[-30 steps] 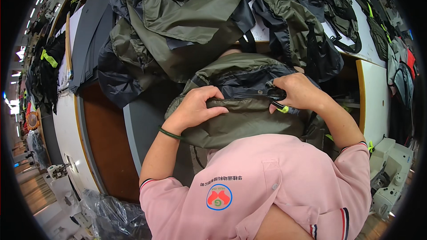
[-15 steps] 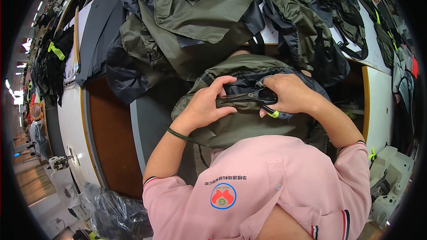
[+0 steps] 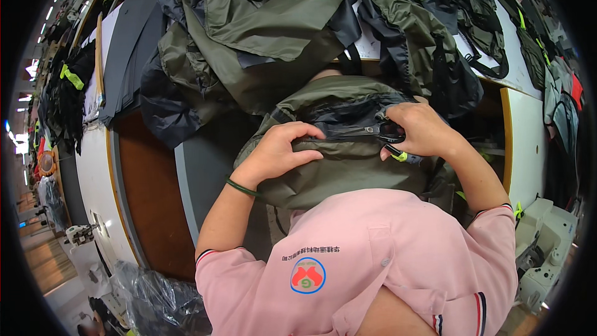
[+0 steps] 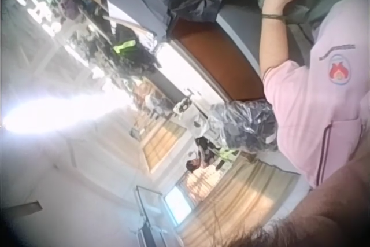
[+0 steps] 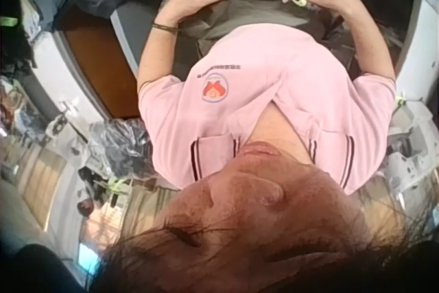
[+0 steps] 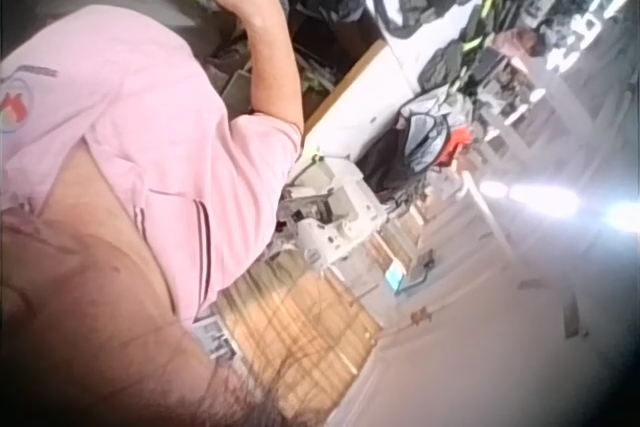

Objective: Inspecting and trimming loose threads from military-style tactical vests or jackets using scissors.

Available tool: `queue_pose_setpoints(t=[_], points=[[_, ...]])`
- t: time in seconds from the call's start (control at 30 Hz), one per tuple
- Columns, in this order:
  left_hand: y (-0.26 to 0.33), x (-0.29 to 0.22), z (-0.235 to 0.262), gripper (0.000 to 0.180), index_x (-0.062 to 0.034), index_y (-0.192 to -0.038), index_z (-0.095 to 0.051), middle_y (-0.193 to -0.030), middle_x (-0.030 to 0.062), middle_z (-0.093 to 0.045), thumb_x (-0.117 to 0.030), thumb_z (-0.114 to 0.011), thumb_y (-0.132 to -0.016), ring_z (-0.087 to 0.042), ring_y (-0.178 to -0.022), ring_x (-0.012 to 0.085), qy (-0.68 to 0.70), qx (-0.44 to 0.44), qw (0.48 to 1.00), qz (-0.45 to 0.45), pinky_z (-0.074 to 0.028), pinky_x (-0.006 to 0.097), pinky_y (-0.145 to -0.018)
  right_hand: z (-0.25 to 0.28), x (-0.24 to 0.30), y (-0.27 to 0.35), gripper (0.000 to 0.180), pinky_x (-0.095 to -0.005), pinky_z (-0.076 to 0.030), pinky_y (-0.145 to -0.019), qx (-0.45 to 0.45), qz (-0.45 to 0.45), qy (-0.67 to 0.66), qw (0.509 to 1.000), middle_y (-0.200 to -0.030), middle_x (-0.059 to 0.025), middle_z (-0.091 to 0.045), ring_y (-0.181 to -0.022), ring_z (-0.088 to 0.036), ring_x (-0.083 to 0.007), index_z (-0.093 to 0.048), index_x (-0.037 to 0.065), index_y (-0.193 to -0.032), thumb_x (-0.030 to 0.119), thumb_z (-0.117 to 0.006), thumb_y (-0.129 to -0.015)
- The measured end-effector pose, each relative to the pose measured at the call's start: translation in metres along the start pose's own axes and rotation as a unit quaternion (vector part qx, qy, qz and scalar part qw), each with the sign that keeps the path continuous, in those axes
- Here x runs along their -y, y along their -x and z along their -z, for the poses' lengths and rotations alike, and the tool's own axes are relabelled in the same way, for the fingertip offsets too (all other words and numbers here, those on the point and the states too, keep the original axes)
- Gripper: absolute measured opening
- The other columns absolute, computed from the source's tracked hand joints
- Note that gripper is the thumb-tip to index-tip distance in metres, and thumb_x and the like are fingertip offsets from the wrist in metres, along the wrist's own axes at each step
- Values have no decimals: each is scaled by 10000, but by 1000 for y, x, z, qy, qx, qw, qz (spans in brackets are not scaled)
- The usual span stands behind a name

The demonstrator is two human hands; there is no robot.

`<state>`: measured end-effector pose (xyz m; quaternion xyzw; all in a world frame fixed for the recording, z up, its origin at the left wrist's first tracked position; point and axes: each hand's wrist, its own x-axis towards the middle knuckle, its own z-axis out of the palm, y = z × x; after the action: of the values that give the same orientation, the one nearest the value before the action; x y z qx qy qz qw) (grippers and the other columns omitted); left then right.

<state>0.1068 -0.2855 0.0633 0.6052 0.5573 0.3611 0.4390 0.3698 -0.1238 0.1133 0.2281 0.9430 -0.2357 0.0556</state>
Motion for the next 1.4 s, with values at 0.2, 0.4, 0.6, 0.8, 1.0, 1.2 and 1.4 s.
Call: queue_pose_setpoints(t=[0.2,0.4,0.6,0.8,1.0,1.2,1.4], points=[[-3,-4,0,239,-9,-953,-683,-829,44,-615,-98,-780,-754,-572,-771,144,27,23,999,26,-449,265,-711,-5,-5,3,637,-448,-471,-701,-5,35,8,999,-772,-153,-605,-805,-608,-360,-550,1,-757,578,-784,-624],[-1,-8,1,242,-24,-950,-684,-858,68,-641,-138,-766,-753,-614,-804,200,-9,25,999,37,-483,305,-733,-12,-7,1,623,-448,-458,-659,0,33,-9,999,-713,-144,-571,-746,-595,-370,-503,6,-729,525,-821,-595],[3,-8,-1,245,-10,-946,-677,-838,51,-631,-103,-783,-745,-583,-787,148,9,5,999,34,-461,271,-722,-14,-7,1,560,-436,-443,-610,23,25,-22,999,-713,-179,-572,-731,-579,-401,-503,-7,-718,447,-822,-644],[15,-4,36,383,-26,-1000,-652,-902,117,-674,-234,-816,-723,-641,-813,229,-71,28,993,85,-497,315,-753,-11,-17,12,353,-445,-448,-642,22,57,-108,992,-765,-197,-604,-774,-581,-421,-564,-11,-789,270,-769,-733],[47,38,55,289,-18,-968,-640,-843,3,-656,-146,-801,-765,-594,-783,73,76,14,980,181,-482,248,-721,2,-45,39,348,-378,-383,-567,9,-15,-143,990,-677,-188,-497,-634,-419,-347,-520,-27,-770,208,-774,-726],[45,26,25,196,-29,-1003,-632,-893,-26,-647,-79,-726,-838,-574,-794,37,298,-27,940,165,-474,207,-753,1,-52,54,431,-345,-331,-540,-14,-89,-128,988,-623,-154,-397,-607,-306,-246,-464,-28,-728,214,-819,-687],[44,6,17,108,-43,-943,-594,-1051,38,-625,-44,-654,-854,-559,-941,84,318,-117,937,90,-446,253,-886,18,-17,16,544,-403,-425,-594,-101,19,-32,994,-712,-138,-537,-666,-542,-340,-519,-3,-743,395,-865,-610]])
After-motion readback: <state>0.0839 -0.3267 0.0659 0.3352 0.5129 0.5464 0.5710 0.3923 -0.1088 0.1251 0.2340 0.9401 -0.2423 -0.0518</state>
